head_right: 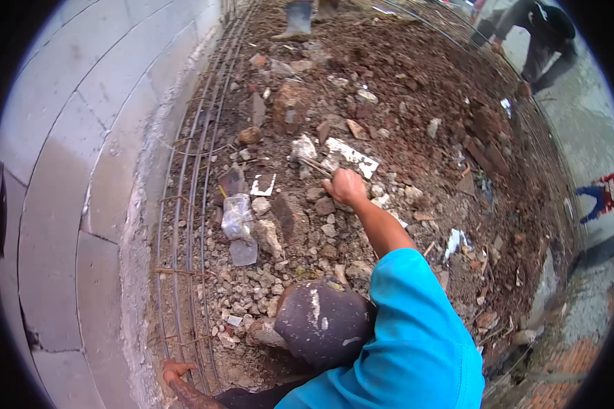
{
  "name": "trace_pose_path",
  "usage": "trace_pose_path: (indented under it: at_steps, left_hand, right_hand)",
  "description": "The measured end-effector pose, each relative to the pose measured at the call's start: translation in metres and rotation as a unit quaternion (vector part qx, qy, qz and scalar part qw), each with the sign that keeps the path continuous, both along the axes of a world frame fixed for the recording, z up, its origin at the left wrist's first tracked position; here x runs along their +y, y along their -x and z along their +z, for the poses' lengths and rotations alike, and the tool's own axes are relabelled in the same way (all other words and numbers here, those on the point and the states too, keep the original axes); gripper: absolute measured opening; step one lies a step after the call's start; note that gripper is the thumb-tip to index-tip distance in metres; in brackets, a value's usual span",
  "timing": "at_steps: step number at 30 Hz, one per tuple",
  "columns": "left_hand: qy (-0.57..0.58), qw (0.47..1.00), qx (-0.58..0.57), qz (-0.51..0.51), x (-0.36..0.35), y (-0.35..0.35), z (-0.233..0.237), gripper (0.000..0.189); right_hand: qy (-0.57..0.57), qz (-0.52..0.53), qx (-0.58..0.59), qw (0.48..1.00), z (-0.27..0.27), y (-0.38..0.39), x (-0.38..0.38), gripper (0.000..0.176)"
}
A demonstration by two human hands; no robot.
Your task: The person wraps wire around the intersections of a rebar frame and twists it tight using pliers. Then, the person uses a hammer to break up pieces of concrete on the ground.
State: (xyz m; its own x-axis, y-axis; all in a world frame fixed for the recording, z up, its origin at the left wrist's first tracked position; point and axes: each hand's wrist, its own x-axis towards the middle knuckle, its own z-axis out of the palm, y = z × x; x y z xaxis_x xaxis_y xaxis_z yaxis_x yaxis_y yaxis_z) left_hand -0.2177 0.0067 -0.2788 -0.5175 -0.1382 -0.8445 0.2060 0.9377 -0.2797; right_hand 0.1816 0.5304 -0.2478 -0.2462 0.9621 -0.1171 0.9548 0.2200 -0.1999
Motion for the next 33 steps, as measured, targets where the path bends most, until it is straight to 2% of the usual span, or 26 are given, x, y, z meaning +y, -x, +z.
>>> trace_pose_path:
  at_steps: [1,4,8,9,13,20,25,28,29,33]
  left_hand:
    - [-0.008,0.999,0.005,0.032,-0.012,0.002,-0.009,0.108]
    - [-0.065,0.986,0.093,-0.121,-0.043,0.014,-0.055,0.107]
    - [-0.111,0.979,0.16,-0.062,-0.03,-0.01,-0.017,0.106]
    - [-0.127,0.977,0.169,-0.035,-0.028,-0.015,-0.01,0.106]
    - [-0.165,0.968,0.191,-0.005,-0.027,-0.023,0.004,0.105]
    - [-0.159,0.959,0.234,-0.022,-0.033,-0.022,-0.014,0.104]
    - [-0.165,0.968,0.191,0.001,-0.034,-0.017,-0.015,0.11]
    - [-0.16,0.97,0.181,-0.021,-0.034,-0.012,-0.02,0.113]
    - [-0.157,0.97,0.181,-0.028,-0.033,-0.012,-0.019,0.113]
    - [-0.164,0.969,0.186,-0.007,-0.037,-0.011,-0.026,0.114]
  right_hand:
    - [-0.022,0.019,-0.01,1.0,-0.01,-0.003,0.005,0.043]
    - [-0.025,0.011,-0.008,1.0,-0.009,0.0,0.003,0.045]
    - [-0.061,0.003,0.025,0.998,-0.005,0.003,-0.006,0.042]
    - [-0.1,0.006,0.012,0.995,-0.022,-0.003,0.003,0.042]
    - [-0.092,0.026,0.005,0.995,-0.015,-0.002,-0.002,0.041]
    - [-0.092,0.029,0.003,0.995,-0.017,-0.002,0.0,0.041]
    - [-0.042,-0.01,-0.035,0.998,-0.017,-0.003,0.005,0.047]
    - [-0.112,-0.004,0.0,0.994,-0.017,-0.003,-0.002,0.041]
    - [-0.089,0.021,-0.01,0.996,-0.01,-0.002,-0.003,0.042]
    - [-0.085,0.015,-0.001,0.996,-0.012,-0.001,-0.002,0.042]
